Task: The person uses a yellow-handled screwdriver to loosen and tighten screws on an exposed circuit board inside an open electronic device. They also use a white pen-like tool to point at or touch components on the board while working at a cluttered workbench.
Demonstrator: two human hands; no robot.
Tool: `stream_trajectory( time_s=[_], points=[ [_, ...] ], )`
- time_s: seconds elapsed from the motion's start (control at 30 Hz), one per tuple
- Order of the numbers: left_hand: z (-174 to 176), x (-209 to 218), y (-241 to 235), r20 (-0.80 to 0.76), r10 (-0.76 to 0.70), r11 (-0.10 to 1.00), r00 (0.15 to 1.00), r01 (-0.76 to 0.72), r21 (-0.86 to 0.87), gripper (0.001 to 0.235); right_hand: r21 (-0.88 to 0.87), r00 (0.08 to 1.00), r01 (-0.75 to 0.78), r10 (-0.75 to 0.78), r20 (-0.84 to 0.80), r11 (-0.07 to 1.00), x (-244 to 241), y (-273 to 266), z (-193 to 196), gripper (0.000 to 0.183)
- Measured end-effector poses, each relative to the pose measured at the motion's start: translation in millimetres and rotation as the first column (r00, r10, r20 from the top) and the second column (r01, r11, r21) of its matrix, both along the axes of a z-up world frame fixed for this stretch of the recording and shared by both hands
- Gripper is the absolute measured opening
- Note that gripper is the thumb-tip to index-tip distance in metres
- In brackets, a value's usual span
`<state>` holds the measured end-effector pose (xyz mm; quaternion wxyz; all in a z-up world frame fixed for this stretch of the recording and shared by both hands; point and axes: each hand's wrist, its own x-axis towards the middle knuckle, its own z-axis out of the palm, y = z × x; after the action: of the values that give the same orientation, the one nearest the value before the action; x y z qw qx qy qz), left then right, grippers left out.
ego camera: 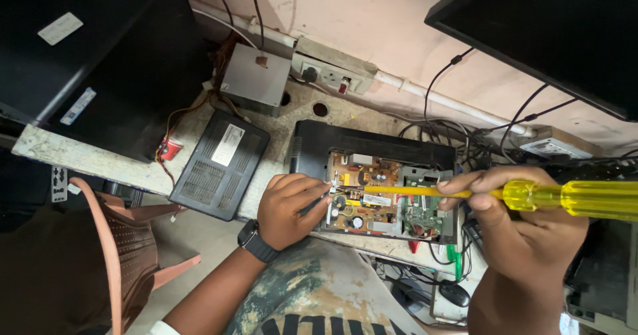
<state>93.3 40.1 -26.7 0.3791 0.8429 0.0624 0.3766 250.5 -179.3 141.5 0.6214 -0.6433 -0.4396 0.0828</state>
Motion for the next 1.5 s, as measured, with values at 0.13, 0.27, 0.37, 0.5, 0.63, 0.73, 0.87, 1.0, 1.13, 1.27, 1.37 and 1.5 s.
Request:
stream_trajectory(
  time_s=[0.13,0.27,0.37,0.5,0.63,0.73,0.87,1.0,1.13,1.27,1.37,1.5],
  points=[
    [-1.4,0.2,0.1,-0.005,0.002,1.000,1.000,-0.002,-0.001,0.016,0.010,1.000,0.018,-0.019,0.009,1.000,-0.3,1.4,-0.2,0.012],
    [-2.9,0.0,0.5,0.002,-0.005,1.000,1.000,0.005,-0.008,0.017,0.019,1.000,0.024,-0.024,0.003,1.000,-1.5,1.7,-0.3,0.011],
    [-3.7,-0.3,0.4,0.002,-0.003,1.000,1.000,0.003,-0.010,0.017,0.016,1.000,0.020,-0.020,-0.001,1.000,-1.9,2.5,0.3,0.010],
    [-4.3,0.0,0.2,-0.001,0.000,1.000,1.000,0.000,-0.011,0.018,-0.001,1.000,0.027,-0.027,0.006,1.000,-2.8,3.6,1.4,0.009],
    [-4.8,-0.2,-0.4,-0.003,0.008,1.000,1.000,-0.008,-0.013,0.018,-0.001,0.999,0.040,-0.040,0.012,0.999,-3.9,3.1,1.9,0.008],
    [-5.1,-0.1,-0.3,-0.010,0.003,1.000,1.000,-0.003,-0.019,0.018,-0.014,0.999,0.034,-0.033,0.023,0.999,-2.5,3.1,1.6,0.007],
    [-5.2,0.3,0.0,-0.009,0.005,1.000,1.000,-0.005,-0.015,0.019,-0.006,0.999,0.031,-0.031,0.035,0.999,-0.2,5.2,0.4,0.008],
    [-4.7,0.0,0.1,-0.008,0.003,1.000,1.000,-0.003,-0.020,0.019,0.015,0.999,0.004,-0.005,0.040,1.000,-0.3,8.8,-0.6,0.009],
    [-4.9,0.5,-0.4,-0.015,0.004,0.999,1.000,-0.004,-0.032,0.019,0.034,0.999,-0.009,0.008,0.042,0.999,-4.1,14.6,-2.7,0.010],
    [-5.7,0.3,-0.1,-0.013,-0.001,1.000,1.000,0.000,-0.029,0.020,0.060,0.995,-0.046,0.040,0.094,0.997,-3.6,26.7,-3.3,0.016],
    [-5.5,-0.8,1.5,-0.020,-0.016,0.999,1.000,0.015,-0.042,0.021,0.055,0.996,-0.035,0.031,0.084,0.998,-5.8,37.3,-2.3,0.018],
    [0.0,0.2,6.8,-0.012,-0.050,0.991,0.999,0.048,-0.127,0.022,0.027,0.995,0.005,-0.008,0.103,1.000,-8.6,51.1,1.7,0.021]
  ],
)
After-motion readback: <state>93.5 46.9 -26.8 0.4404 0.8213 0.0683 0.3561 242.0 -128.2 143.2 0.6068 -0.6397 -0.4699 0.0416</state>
